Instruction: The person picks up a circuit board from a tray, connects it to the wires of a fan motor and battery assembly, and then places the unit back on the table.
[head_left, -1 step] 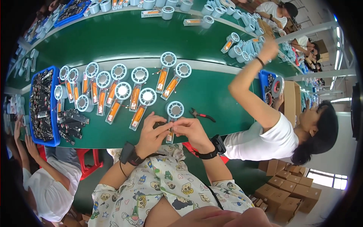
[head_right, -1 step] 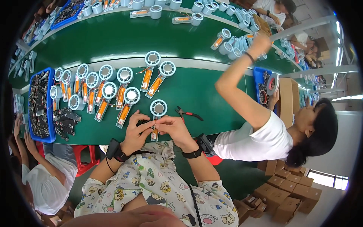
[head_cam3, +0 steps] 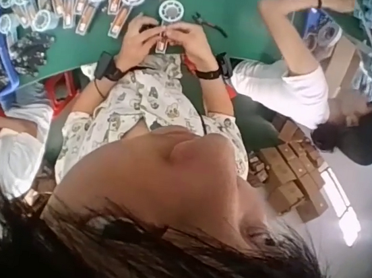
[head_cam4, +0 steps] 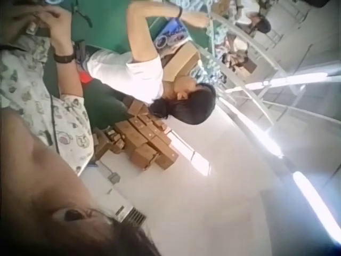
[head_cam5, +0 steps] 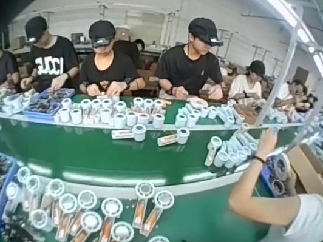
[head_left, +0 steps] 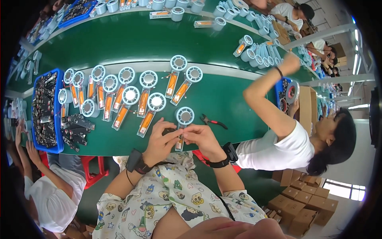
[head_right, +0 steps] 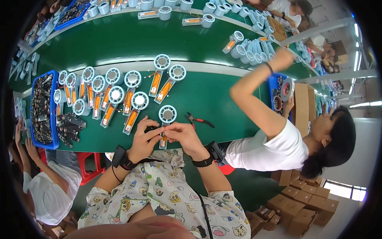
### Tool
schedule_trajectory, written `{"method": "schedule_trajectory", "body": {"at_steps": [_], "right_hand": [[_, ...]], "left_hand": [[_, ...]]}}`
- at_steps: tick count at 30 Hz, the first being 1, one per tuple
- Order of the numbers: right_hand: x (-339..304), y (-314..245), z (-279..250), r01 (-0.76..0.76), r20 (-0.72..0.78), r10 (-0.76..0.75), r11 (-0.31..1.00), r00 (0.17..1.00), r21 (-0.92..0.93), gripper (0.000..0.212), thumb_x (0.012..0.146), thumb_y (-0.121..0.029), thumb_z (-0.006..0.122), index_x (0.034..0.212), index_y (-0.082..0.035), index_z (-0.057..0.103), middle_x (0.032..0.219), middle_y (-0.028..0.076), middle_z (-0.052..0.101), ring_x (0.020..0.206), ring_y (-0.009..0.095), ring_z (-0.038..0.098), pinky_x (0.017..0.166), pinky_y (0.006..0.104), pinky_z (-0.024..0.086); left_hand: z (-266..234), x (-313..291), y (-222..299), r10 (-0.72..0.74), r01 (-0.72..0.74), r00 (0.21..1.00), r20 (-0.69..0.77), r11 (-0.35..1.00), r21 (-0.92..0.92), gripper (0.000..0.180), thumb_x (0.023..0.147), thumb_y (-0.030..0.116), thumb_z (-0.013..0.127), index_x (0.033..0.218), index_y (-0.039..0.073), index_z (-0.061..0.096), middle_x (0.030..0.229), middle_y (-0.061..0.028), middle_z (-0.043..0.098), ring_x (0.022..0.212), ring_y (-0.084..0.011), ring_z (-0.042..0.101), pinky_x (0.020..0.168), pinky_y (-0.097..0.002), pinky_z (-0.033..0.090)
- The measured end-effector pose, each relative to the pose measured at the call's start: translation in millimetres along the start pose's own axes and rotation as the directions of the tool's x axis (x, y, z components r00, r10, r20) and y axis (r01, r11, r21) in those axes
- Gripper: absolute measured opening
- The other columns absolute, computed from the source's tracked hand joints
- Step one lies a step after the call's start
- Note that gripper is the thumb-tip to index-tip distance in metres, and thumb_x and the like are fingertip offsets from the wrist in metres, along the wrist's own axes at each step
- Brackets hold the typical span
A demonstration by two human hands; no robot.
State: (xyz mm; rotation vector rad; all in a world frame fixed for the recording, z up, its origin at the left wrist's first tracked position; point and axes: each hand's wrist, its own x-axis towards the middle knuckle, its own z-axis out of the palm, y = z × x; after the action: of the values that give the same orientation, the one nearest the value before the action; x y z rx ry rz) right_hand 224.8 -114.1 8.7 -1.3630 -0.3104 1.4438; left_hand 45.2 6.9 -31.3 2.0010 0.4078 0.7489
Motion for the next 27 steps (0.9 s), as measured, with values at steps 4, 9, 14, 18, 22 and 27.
{"method": "schedule_trajectory", "body": {"at_steps": [4, 9, 14, 18, 22, 27], "right_hand": [[-3.7, 4.8, -1.9, -0.020, 0.033, 0.019, 0.999, 0.999, 0.032, 0.019, 0.098, -0.012, 0.074, 0.113, 0.001, 0.076, 0.099, 0.004, 0.075, 0.083, 0.009, 0.068, 0.077, 0.0248, 0.055], [-6.3, 3.6, 2.3, 0.002, -0.006, -0.002, 1.000, 1.000, -0.023, 0.018, 0.099, -0.010, 0.073, 0.113, 0.001, 0.076, 0.099, 0.004, 0.075, 0.084, 0.009, 0.067, 0.078, 0.0244, 0.055], [-5.1, 7.6, -1.1, 0.066, -0.007, -0.067, 0.996, 0.998, -0.061, 0.018, 0.097, -0.003, 0.072, 0.113, 0.003, 0.075, 0.099, 0.005, 0.074, 0.085, 0.011, 0.068, 0.079, 0.0254, 0.056], [-8.5, 8.4, 2.9, 0.112, -0.008, -0.112, 0.993, 0.994, -0.047, 0.019, 0.096, -0.002, 0.072, 0.114, 0.003, 0.075, 0.099, 0.004, 0.074, 0.087, 0.010, 0.068, 0.081, 0.0249, 0.055], [-12.6, 8.7, 10.6, 0.114, -0.029, -0.115, 0.993, 0.993, -0.008, 0.021, 0.094, 0.003, 0.072, 0.115, 0.004, 0.074, 0.102, 0.004, 0.073, 0.089, 0.011, 0.068, 0.084, 0.0256, 0.055], [-13.3, 14.8, 8.8, 0.130, -0.031, -0.130, 0.991, 0.991, 0.004, 0.024, 0.091, 0.006, 0.070, 0.114, 0.005, 0.073, 0.107, 0.004, 0.072, 0.096, 0.012, 0.067, 0.089, 0.0265, 0.054]], "left_hand": [[-0.1, 0.2, 0.3, 0.035, -0.035, 0.999, 0.003, 0.999, -0.017, 0.041, 0.082, 0.005, 0.079, 0.121, 0.017, 0.078, 0.119, -0.0089, 0.064, 0.119, -0.0312, 0.062, 0.116, -0.0601, 0.041], [0.1, -3.3, -0.7, 0.082, -0.082, 0.996, 0.020, 0.997, 0.013, 0.044, 0.081, 0.001, 0.079, 0.122, 0.016, 0.077, 0.120, -0.0083, 0.064, 0.117, -0.0313, 0.061, 0.119, -0.0578, 0.038], [1.5, -2.6, 1.7, 0.142, -0.141, 0.990, 0.001, 0.983, 0.119, 0.045, 0.079, 0.001, 0.080, 0.121, 0.016, 0.077, 0.116, -0.0089, 0.064, 0.112, -0.0322, 0.061, 0.111, -0.0542, 0.044], [2.4, -1.6, 6.6, 0.158, -0.152, 0.987, -0.023, 0.971, 0.184, 0.045, 0.079, 0.001, 0.080, 0.121, 0.015, 0.076, 0.112, -0.0087, 0.064, 0.105, -0.0326, 0.061, 0.098, -0.0500, 0.047], [4.3, -4.3, 4.5, 0.185, -0.173, 0.982, -0.027, 0.954, 0.246, 0.046, 0.078, 0.001, 0.079, 0.122, 0.016, 0.075, 0.110, -0.0079, 0.064, 0.103, -0.0318, 0.061, 0.089, -0.0468, 0.045], [3.8, -9.8, 7.7, 0.194, -0.177, 0.981, -0.024, 0.932, 0.316, 0.046, 0.080, 0.002, 0.078, 0.124, 0.017, 0.074, 0.109, -0.0070, 0.063, 0.102, -0.0307, 0.061, 0.088, -0.0457, 0.044]]}}
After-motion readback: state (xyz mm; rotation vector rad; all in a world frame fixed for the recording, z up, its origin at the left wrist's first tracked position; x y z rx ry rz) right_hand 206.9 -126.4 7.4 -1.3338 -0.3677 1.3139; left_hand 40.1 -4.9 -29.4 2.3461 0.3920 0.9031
